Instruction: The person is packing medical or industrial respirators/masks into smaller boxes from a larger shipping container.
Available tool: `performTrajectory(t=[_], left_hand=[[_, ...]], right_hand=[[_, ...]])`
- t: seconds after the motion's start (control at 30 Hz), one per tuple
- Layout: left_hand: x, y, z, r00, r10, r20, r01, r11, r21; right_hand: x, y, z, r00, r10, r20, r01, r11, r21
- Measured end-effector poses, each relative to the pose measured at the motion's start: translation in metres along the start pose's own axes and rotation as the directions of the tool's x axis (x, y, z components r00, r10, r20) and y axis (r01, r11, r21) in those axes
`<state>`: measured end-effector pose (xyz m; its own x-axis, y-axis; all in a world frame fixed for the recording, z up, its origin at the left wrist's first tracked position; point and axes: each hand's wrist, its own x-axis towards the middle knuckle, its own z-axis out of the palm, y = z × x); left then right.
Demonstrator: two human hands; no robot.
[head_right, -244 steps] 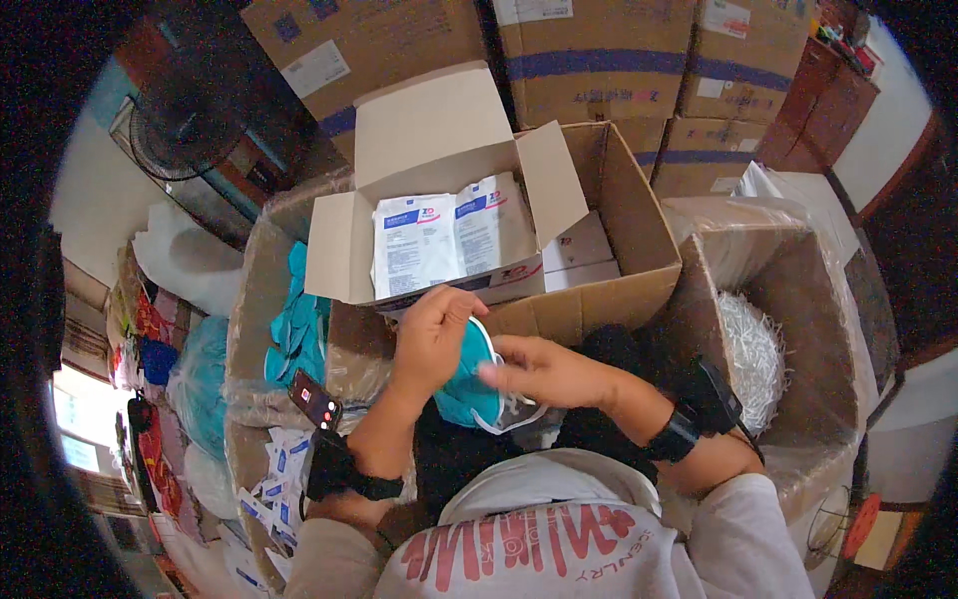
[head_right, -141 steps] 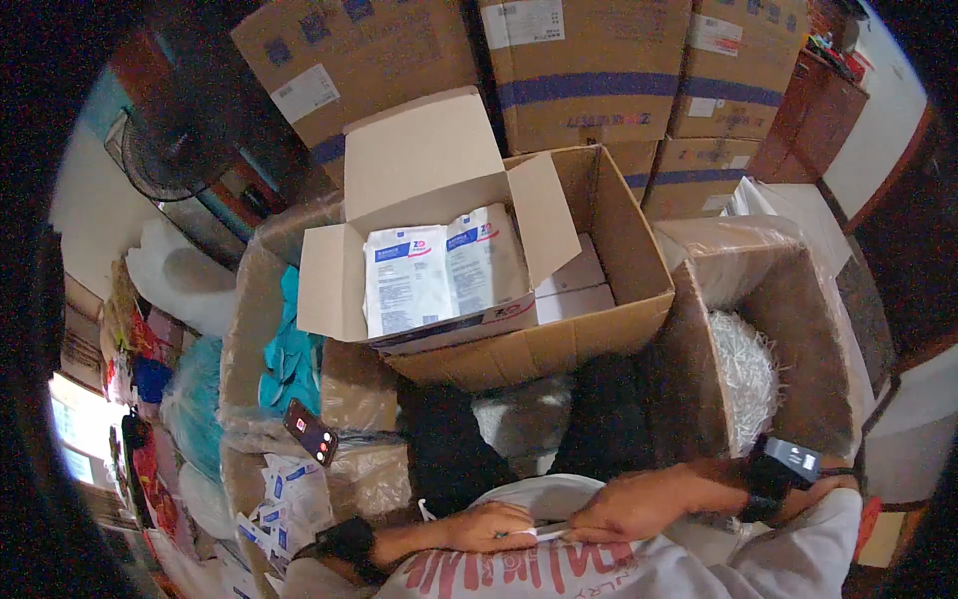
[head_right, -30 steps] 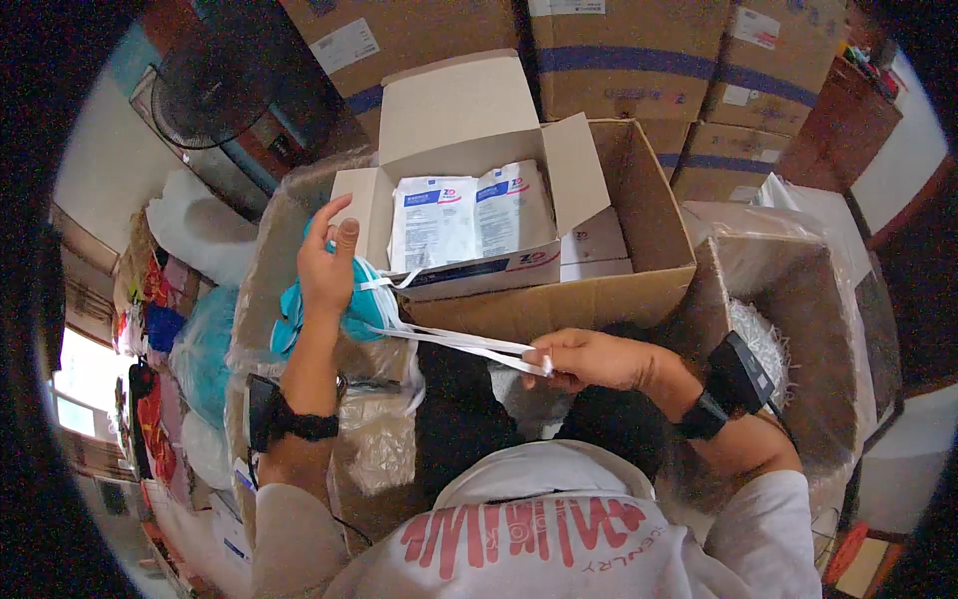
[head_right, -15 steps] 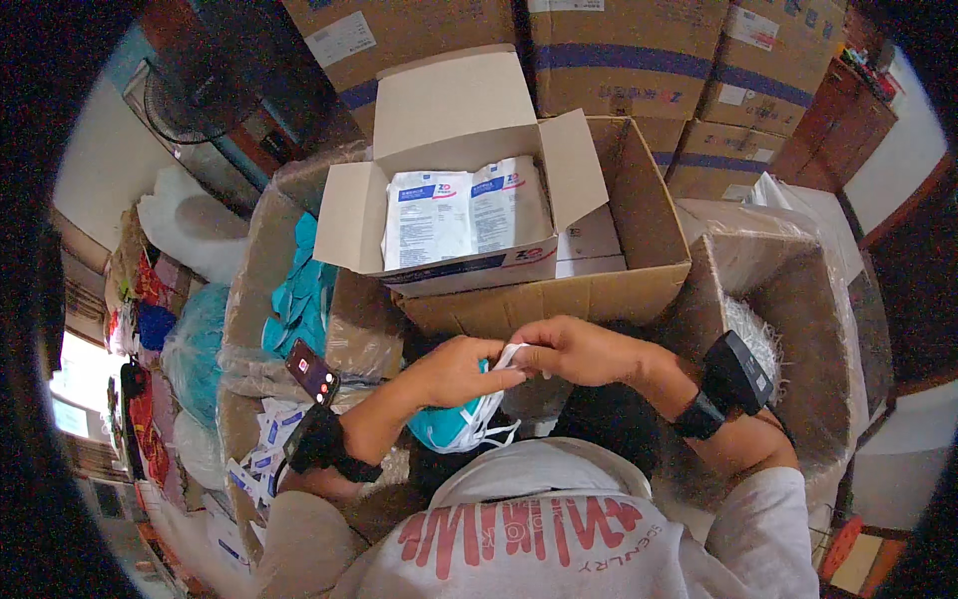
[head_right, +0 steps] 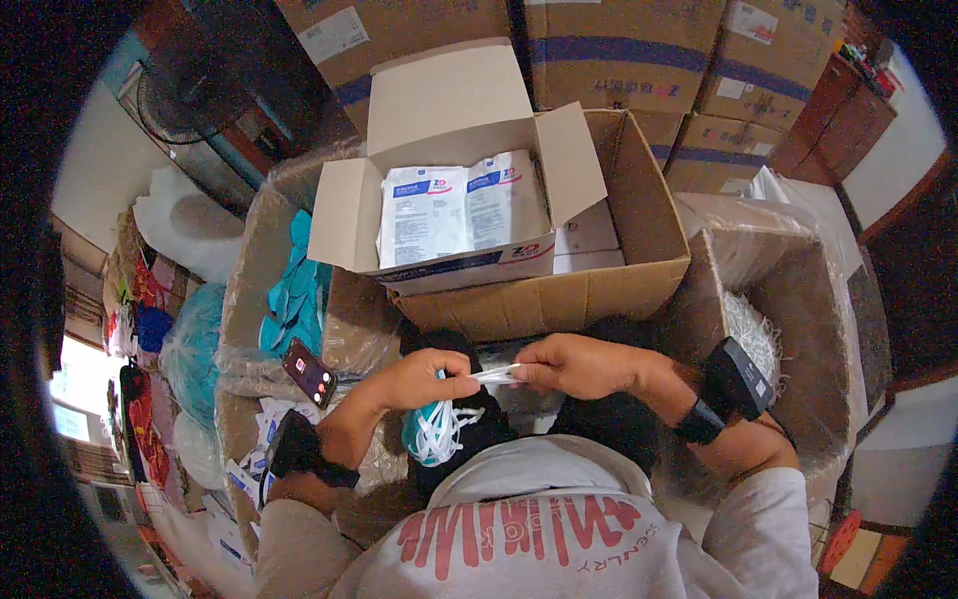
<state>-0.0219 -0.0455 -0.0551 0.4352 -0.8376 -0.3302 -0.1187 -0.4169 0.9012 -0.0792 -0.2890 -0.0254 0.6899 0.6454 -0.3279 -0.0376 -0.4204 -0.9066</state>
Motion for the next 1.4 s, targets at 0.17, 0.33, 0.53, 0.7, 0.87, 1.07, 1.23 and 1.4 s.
performTrajectory(t=[0.17, 0.33, 0.53, 0.7, 0.87, 1.07, 1.23, 1.4], left_hand=[[0.005, 0.012, 0.023, 0.979, 0.079, -0.19, -0.081, 0.997, -0.005], [0.02, -0.02, 0.047, 0.997, -0.061, -0.041, 0.049, 0.967, -0.249], [0.008, -0.045, 0.059, 0.966, 0.05, 0.253, 0.213, 0.397, -0.893], [0.003, -0.004, 0.053, 0.989, -0.102, 0.108, 0.144, 0.833, -0.535], [-0.008, -0.012, 0.047, 0.949, 0.139, -0.282, -0.091, 0.98, 0.178], [-0.012, 0.007, 0.07, 0.821, 0.202, -0.533, -0.078, 0.966, 0.246], [-0.004, 0.0, 0.085, 0.818, 0.165, -0.55, -0.279, 0.951, -0.13], [0.004, 0.008, 0.091, 0.811, -0.132, -0.571, -0.331, 0.7, -0.632]], right_hand=[[0.005, 0.006, 0.009, 0.99, -0.085, -0.113, 0.065, 0.984, -0.167], [0.012, 0.003, 0.024, 0.91, -0.278, -0.306, 0.127, 0.892, -0.434], [0.009, 0.005, 0.034, 0.904, -0.329, -0.274, 0.095, 0.779, -0.62], [0.003, 0.016, 0.032, 0.94, -0.275, -0.2, 0.148, 0.861, -0.487], [-0.003, 0.009, 0.037, 0.97, -0.198, -0.14, 0.146, 0.938, -0.315], [0.007, 0.021, 0.075, 0.969, -0.105, -0.225, 0.116, 0.993, 0.036], [0.006, 0.024, 0.091, 0.935, -0.177, -0.308, 0.262, 0.929, 0.262], [0.018, 0.024, 0.091, 0.888, -0.216, -0.407, 0.313, 0.931, 0.189]])
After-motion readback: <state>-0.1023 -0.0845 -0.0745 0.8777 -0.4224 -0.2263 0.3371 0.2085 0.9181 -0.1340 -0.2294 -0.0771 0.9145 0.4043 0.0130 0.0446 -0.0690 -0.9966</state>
